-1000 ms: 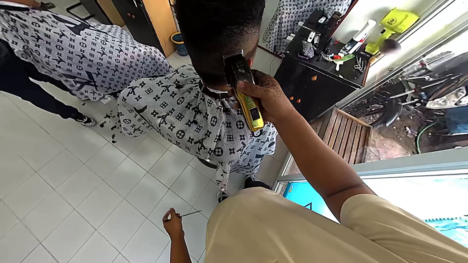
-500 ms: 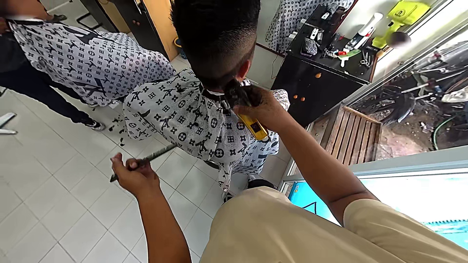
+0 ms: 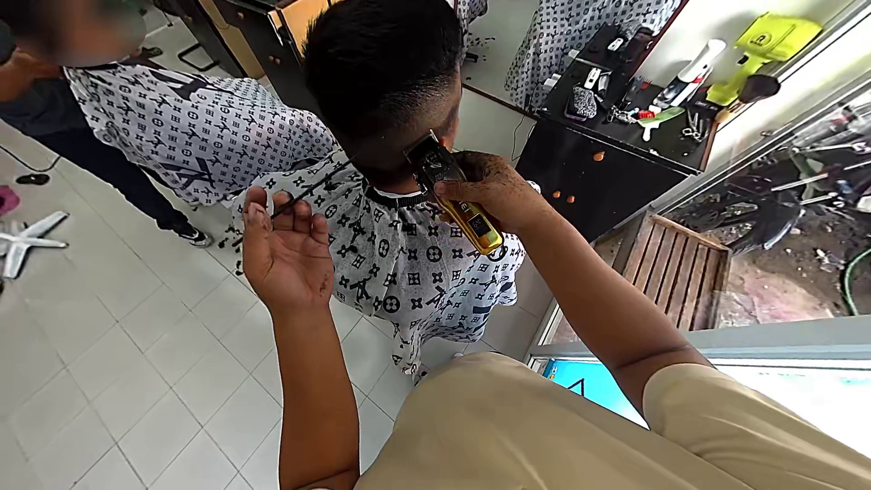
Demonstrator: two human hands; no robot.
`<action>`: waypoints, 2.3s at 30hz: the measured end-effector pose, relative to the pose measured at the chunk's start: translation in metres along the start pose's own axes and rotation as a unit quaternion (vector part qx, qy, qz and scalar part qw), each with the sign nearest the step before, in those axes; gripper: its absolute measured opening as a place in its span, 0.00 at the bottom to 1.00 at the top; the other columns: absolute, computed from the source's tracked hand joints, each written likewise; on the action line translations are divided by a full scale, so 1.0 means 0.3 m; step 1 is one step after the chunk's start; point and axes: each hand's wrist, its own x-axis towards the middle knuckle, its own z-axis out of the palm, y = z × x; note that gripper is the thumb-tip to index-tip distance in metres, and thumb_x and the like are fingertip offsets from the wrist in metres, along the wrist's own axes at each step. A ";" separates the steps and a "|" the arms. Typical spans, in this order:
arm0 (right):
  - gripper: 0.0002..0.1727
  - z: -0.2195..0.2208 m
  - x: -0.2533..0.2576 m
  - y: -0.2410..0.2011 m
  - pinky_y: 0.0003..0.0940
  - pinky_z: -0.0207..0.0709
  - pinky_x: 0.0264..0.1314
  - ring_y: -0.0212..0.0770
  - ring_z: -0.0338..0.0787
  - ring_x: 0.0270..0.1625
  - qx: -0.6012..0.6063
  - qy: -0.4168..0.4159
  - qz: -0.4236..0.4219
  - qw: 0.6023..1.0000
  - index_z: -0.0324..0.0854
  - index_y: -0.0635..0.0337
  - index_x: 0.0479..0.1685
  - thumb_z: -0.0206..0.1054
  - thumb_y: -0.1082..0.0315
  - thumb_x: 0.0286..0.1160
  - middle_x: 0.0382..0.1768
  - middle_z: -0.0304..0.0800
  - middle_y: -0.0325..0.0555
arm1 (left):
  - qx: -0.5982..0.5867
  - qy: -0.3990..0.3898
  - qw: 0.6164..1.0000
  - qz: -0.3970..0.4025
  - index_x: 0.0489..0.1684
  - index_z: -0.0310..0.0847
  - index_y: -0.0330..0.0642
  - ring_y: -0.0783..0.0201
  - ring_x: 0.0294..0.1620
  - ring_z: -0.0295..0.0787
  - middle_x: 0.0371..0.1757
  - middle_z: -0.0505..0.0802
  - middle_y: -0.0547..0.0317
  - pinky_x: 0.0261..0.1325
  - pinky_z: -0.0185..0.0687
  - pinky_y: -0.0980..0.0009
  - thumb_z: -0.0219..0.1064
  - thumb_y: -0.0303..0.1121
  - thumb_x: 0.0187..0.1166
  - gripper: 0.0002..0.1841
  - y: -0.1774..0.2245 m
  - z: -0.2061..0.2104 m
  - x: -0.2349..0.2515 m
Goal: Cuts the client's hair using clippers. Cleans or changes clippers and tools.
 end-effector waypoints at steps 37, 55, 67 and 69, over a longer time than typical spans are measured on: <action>0.25 -0.008 -0.326 0.286 0.44 0.92 0.51 0.43 0.96 0.50 0.357 -0.003 -0.025 0.934 0.81 0.48 0.68 0.74 0.50 0.75 0.53 0.94 0.44 | 0.065 -0.111 0.990 -0.061 0.56 0.83 0.62 0.69 0.45 0.97 0.45 0.98 0.68 0.49 0.93 0.72 0.52 0.44 0.91 0.12 -0.085 0.027 0.256; 0.38 0.764 -0.223 0.304 0.28 0.86 0.26 0.34 0.88 0.25 0.298 0.280 -0.008 0.912 0.70 0.60 0.73 0.81 0.59 0.61 0.44 0.89 0.47 | 0.484 -0.528 0.679 0.156 0.94 0.55 0.51 0.68 0.12 0.66 0.16 0.77 0.68 0.19 0.68 0.64 0.68 0.62 0.74 0.47 0.172 0.035 0.808; 0.31 0.775 -0.139 0.273 0.28 0.85 0.23 0.34 0.86 0.21 0.219 0.319 -0.027 0.922 0.68 0.61 0.70 0.71 0.58 0.69 0.39 0.90 0.44 | 0.607 -0.555 0.542 0.174 0.95 0.54 0.59 0.42 0.27 0.82 0.27 0.86 0.45 0.35 0.76 0.37 0.71 0.64 0.73 0.48 0.215 0.115 0.814; 0.27 0.801 -0.122 0.283 0.27 0.85 0.21 0.33 0.86 0.19 0.214 0.332 -0.035 0.918 0.68 0.61 0.68 0.68 0.60 0.71 0.37 0.90 0.43 | 0.603 -0.566 0.533 0.178 0.94 0.56 0.59 0.35 0.33 0.86 0.33 0.90 0.39 0.39 0.77 0.32 0.72 0.62 0.73 0.47 0.198 0.110 0.816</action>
